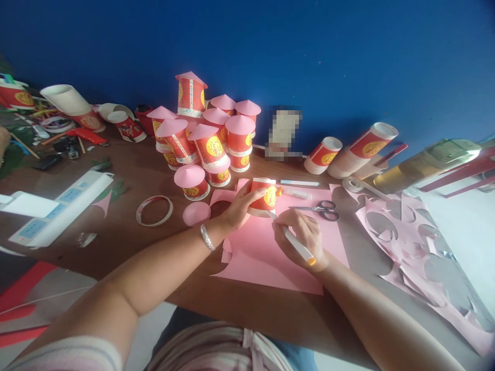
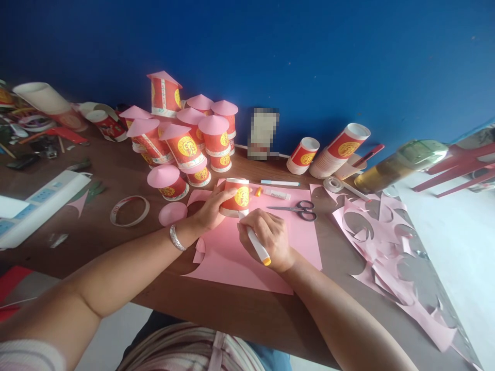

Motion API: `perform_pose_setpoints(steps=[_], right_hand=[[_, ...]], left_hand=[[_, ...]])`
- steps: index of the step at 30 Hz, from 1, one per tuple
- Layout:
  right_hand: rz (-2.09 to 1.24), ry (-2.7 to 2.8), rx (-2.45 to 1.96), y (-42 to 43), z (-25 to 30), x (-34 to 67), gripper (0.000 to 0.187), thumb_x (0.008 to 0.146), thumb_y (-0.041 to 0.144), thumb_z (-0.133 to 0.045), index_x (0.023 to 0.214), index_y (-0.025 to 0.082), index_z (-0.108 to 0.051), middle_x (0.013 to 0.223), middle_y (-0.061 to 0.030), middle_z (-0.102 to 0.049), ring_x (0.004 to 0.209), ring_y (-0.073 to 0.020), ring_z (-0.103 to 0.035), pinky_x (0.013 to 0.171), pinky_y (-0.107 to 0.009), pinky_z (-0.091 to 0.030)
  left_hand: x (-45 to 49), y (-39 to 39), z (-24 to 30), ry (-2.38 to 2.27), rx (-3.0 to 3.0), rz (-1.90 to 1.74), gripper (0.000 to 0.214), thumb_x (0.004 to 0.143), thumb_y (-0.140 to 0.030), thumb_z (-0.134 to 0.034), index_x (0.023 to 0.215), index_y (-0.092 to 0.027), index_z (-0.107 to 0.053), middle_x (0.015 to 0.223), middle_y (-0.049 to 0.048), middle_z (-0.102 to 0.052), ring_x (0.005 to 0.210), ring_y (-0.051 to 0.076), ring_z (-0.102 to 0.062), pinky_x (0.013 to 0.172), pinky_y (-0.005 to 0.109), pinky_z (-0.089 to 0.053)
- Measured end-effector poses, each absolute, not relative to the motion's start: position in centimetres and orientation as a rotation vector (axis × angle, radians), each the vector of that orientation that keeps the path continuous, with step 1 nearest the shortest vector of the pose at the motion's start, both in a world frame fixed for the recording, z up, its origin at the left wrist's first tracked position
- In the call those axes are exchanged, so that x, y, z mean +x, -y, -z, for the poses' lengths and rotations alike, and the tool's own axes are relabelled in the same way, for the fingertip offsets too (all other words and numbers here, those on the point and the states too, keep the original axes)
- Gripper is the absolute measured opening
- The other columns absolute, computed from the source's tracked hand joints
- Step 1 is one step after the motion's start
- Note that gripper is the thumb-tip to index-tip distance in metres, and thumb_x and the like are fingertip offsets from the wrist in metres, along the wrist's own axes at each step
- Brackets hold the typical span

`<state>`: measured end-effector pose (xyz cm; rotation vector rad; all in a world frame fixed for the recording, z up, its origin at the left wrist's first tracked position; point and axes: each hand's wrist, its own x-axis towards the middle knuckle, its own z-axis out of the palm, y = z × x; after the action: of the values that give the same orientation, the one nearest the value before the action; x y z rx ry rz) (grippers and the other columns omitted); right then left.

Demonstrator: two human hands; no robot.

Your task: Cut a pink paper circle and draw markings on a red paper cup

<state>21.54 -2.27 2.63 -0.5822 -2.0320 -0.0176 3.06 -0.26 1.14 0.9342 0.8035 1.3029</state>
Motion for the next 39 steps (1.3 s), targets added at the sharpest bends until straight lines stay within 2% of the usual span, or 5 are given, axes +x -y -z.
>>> perform_pose_setpoints(steps=[18,23,28,39], right_hand=[[0.023,2.056,-0.575,2.31,-2.9,21.41,0.023,0.095,0.003,-0.06,0.093,0.025,-0.052,0.07,0.0059,-0.061,0.055,-0.0098,-0.054,0.053,-0.023,-0.043],[0.004,2.069,-0.582,2.32,-2.83,21.51,0.02,0.096,0.005,-0.06,0.095,0.024,-0.056,0.072,0.0046,-0.064,0.058,-0.011,-0.06,0.055,-0.024,-0.047],[-0.01,2.079,-0.585,2.26,-2.78,21.61,0.019,0.098,0.005,-0.058,0.097,0.025,-0.056,0.074,0.004,-0.065,0.059,-0.0112,-0.062,0.056,-0.025,-0.048],[0.026,2.045,-0.605,2.3,-2.72,21.32,0.025,0.093,0.001,-0.058,0.092,0.025,-0.052,0.07,0.0067,-0.06,0.054,-0.0096,-0.054,0.053,-0.024,-0.042]], left_hand=[[3.02,0.25,-1.2,-0.826,0.944,-1.291,0.03,0.092,-0.046,-0.077,0.106,-0.02,-0.073,0.111,0.0062,-0.075,0.113,0.026,-0.069,0.1,0.038,-0.055],[3.0,0.29,-1.05,-0.828,0.957,-1.29,0.033,0.092,-0.049,-0.078,0.108,-0.02,-0.076,0.112,0.0064,-0.077,0.113,0.026,-0.07,0.098,0.037,-0.055],[3.04,0.36,-1.28,-0.826,0.943,-1.256,0.036,0.092,-0.05,-0.078,0.114,-0.021,-0.077,0.118,0.0079,-0.078,0.115,0.028,-0.071,0.099,0.04,-0.057],[2.97,0.51,-1.47,-0.855,0.957,-1.272,0.036,0.091,-0.051,-0.079,0.109,-0.02,-0.075,0.117,0.0081,-0.076,0.119,0.029,-0.069,0.094,0.038,-0.059]])
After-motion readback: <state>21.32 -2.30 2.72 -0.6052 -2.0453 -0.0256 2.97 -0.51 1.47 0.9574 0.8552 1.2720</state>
